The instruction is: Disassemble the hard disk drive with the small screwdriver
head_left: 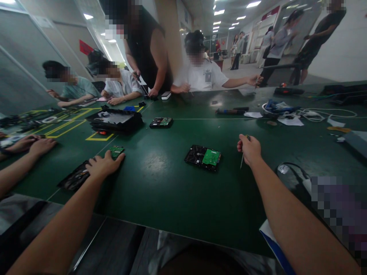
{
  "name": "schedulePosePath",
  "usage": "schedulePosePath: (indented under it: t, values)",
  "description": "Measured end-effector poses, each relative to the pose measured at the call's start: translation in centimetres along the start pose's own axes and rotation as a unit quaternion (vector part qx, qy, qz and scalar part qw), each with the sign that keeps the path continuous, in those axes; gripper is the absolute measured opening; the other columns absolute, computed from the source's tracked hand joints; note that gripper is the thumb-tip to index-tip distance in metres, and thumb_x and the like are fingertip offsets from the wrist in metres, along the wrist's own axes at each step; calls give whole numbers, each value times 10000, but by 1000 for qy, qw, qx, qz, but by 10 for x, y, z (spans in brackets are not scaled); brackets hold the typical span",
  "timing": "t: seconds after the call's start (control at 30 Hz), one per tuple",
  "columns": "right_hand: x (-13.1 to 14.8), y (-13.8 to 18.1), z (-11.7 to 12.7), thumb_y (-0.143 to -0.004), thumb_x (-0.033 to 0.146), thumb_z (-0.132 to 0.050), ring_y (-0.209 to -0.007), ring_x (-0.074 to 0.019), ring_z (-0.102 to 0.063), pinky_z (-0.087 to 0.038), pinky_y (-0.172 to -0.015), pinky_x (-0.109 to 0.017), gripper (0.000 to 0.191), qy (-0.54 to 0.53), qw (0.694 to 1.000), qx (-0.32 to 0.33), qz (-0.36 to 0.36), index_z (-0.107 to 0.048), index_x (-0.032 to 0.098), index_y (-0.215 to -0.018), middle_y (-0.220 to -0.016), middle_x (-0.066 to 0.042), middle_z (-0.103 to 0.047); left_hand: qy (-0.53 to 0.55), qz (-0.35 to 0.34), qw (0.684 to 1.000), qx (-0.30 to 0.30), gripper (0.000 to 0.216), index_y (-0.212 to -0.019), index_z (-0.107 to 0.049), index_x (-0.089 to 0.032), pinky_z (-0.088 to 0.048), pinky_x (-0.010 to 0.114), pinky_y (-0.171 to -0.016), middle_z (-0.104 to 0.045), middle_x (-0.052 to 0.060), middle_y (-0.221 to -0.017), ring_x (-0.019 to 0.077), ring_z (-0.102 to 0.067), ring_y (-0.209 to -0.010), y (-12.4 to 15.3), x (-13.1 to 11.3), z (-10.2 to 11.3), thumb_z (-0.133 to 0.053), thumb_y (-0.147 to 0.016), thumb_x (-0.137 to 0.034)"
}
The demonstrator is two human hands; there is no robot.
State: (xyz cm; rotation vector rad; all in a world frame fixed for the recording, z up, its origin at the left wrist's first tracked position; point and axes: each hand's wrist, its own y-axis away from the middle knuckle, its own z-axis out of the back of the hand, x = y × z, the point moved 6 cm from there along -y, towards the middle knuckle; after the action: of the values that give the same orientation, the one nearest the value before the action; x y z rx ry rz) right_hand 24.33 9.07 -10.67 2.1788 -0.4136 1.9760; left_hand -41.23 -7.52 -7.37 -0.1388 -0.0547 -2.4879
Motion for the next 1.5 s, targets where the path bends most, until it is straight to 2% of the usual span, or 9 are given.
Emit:
schedulePosePath:
  t: [0.1,0.27,0.37,0.5,0.6,0.67,0.73,1.1,1.5]
  values:
    - [1,-1,-2,-847,356,-729,-503,-98,-581,-456,-385,-186,173,4,1000,1,-5,-644,213,-804,-660,24,-637,10,47,999,16,1036,-1585,-329,-168,-307,644,-1038,-394,269,-1575,556,-366,-1368,-4,9,-6,-174,-861,-892]
    - [-1,0,-5,-804,203,-710,-523,-96,-594,-399,-363,-164,163,-9,997,40,-69,-693,219,-965,-791,-9,-706,8,9,1000,18,1003,-1596,-329,-182,-250,643,-1099,-378,240,-1610,542,-316,-1424,-10,4,-12,-159,-884,-868]
    - [4,9,-12,-754,161,-744,-522,-97,-567,-315,-342,-157,350,51,987,120,-89,-729,239,-1096,-807,-17,-695,12,-9,1000,20,975,-1571,-376,-186,-242,656,-1112,-392,199,-1618,532,-300,-1439,-13,0,-15,-159,-896,-856]
    - [21,36,-29,-723,381,-866,-566,-119,-540,-335,-374,-196,513,169,947,259,-85,-738,255,-1203,-883,-60,-709,15,-22,1000,10,942,-1549,-409,-184,-247,658,-1120,-375,159,-1643,530,-299,-1443,-16,-8,-17,-162,-914,-835]
    - [38,56,-43,-645,470,-913,-936,-251,-671,-584,-662,-346,715,278,896,346,-23,-701,295,-1305,-1316,-115,-660,13,-32,999,8,928,-1525,-437,-163,-248,660,-1117,-387,167,-1635,531,-302,-1437,-15,-15,-17,-166,-927,-818]
    - [45,68,-51,-616,508,-916,-1213,-341,-608,-557,-990,-484,843,341,852,396,25,-649,289,-1386,-1396,-115,-608,16,-41,999,8,928,-1523,-437,-153,-247,662,-1114,-390,174,-1632,531,-309,-1427,-14,-22,-15,-169,-931,-814]
    - [47,75,-57,-579,538,-923,-1310,-374,-554,-460,-1141,-534,977,378,824,419,48,-585,270,-1456,-1454,-125,-551,24,-52,998,6,930,-1544,-410,-148,-239,667,-1117,-378,178,-1638,532,-305,-1428,-12,-28,-13,-174,-935,-810]
    - [39,86,-65,-492,679,-919,-1273,-374,-560,-443,-1142,-549,1174,430,784,441,77,-490,260,-1501,-1448,-138,-476,75,-124,988,-43,864,-1539,-475,-182,-208,678,-1162,-453,182,-1593,547,-271,-1478,5,-80,-7,-288,-934,-770]
    - [46,96,-74,-573,654,-865,-1128,-321,-613,-530,-1012,-484,1020,488,753,423,121,-541,187,-1420,-1369,-149,-508,58,-217,971,-83,754,-1523,-498,-220,-246,659,-1178,-475,111,-1596,511,-307,-1486,48,-178,4,-252,-983,-686]
